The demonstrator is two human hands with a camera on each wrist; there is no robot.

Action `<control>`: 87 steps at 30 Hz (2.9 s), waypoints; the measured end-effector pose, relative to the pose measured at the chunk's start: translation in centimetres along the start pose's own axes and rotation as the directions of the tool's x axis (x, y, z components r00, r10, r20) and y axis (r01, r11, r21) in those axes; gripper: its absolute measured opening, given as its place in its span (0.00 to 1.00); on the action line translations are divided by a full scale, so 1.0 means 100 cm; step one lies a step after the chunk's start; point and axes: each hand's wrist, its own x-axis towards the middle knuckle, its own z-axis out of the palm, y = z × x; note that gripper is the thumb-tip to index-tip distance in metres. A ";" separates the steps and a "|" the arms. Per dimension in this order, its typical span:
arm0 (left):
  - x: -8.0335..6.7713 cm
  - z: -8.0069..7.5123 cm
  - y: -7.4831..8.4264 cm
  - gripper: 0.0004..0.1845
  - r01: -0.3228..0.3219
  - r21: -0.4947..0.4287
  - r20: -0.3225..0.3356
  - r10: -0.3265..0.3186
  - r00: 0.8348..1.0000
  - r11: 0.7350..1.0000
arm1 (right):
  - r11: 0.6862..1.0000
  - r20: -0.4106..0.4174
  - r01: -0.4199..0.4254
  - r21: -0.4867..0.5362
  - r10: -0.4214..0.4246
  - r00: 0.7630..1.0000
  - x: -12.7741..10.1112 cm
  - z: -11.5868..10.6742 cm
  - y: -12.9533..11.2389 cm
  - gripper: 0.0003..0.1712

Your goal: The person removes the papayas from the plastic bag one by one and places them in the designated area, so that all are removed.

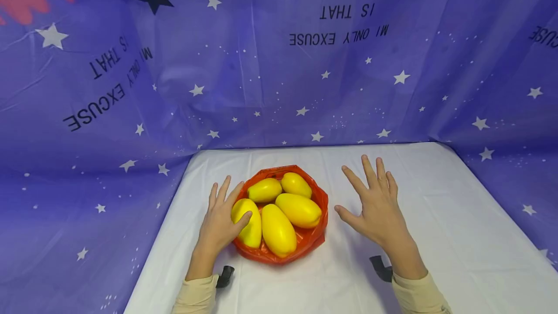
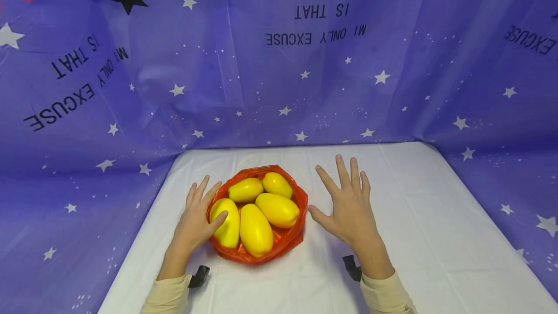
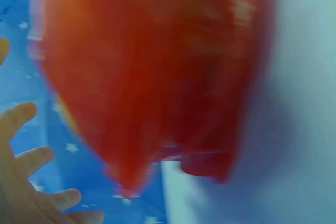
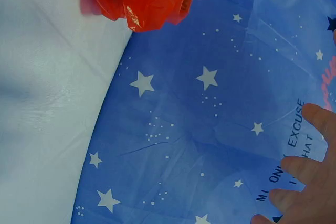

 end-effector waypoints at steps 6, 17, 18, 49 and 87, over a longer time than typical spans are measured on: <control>-0.007 0.022 -0.022 0.35 0.074 -0.306 0.053 -0.060 0.997 0.949 | 0.999 -0.006 -0.007 0.034 0.007 1.000 0.007 0.005 0.004 0.51; -0.012 0.032 -0.033 0.27 0.068 -0.650 0.061 -0.037 0.997 0.757 | 0.960 0.030 -0.043 0.276 0.036 0.999 0.018 0.020 0.000 0.51; -0.013 0.030 -0.031 0.27 0.082 -0.675 0.075 -0.043 0.996 0.733 | 0.954 0.043 -0.042 0.297 0.031 0.999 0.018 0.023 -0.002 0.51; -0.020 0.033 -0.038 0.37 0.149 -0.718 0.110 -0.101 0.989 0.680 | 0.953 0.360 0.026 0.303 -0.139 0.923 0.012 0.112 -0.044 0.37; -0.024 0.045 -0.047 0.37 0.174 -0.708 0.128 -0.118 0.985 0.685 | 0.910 0.051 -0.137 0.390 0.128 0.990 0.042 0.079 0.031 0.39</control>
